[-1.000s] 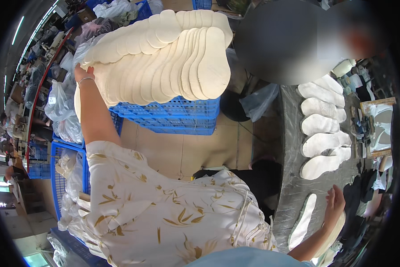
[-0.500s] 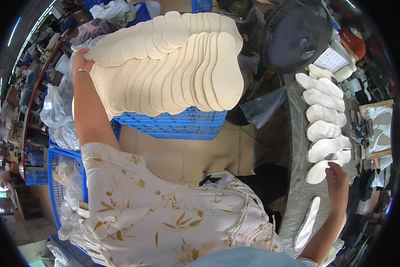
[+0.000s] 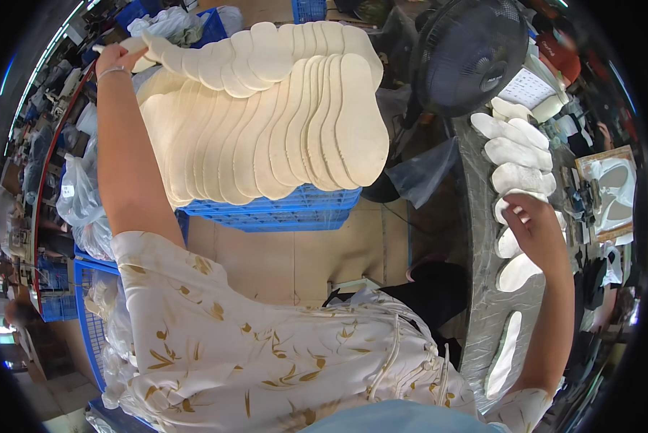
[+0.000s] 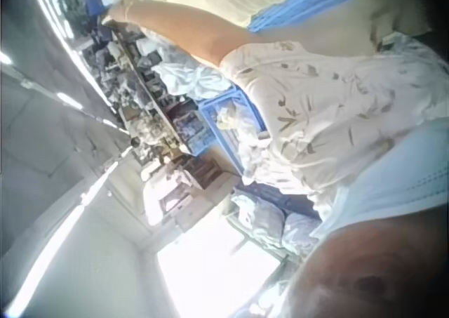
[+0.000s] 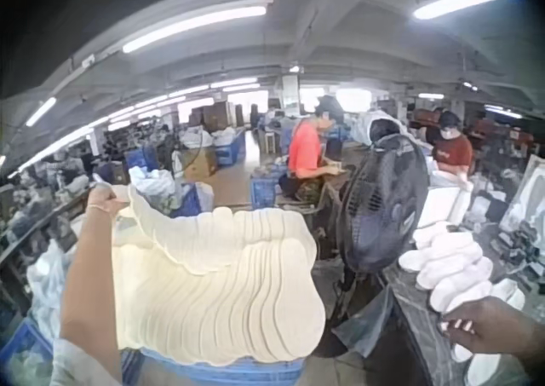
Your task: Inspecting and aligning layered insole components on a workstation.
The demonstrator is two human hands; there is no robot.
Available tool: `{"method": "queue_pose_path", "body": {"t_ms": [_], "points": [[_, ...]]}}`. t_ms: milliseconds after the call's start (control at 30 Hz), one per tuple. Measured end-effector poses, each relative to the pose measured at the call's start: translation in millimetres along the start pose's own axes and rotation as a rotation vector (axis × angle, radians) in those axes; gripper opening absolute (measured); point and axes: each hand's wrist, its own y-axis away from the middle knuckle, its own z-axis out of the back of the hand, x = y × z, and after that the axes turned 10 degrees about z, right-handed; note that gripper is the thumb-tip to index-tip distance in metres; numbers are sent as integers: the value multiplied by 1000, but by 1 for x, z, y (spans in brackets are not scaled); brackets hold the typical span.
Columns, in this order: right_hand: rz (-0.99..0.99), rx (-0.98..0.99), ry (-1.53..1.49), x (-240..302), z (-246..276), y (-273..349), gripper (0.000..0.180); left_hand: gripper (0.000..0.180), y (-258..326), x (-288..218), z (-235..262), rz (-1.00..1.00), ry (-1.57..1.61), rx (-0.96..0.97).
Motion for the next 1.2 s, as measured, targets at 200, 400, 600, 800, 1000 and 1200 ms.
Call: {"method": "queue_pose_path", "body": {"t_ms": [200,400,600,800,1000,1200], "points": [[272,58,-39,34,-35,-100,29,24,103,-16,-80,-413,-754,-108],[411,-48,-19,98,-131,-226,53,30,94,-27,-97,-326,-412,34],[449,-28,91,157,-192,-282,42,31,91,-30,-88,-320,-324,76],[524,-106,200,155,-227,-313,20,36,136,-16,-106,-145,135,66],[494,-449,76,133,-206,-358,23,37,109,-30,-118,-167,194,169],[369,-697,104,119,-98,-396,20,62,83,-64,-109,-444,7,256]]}}
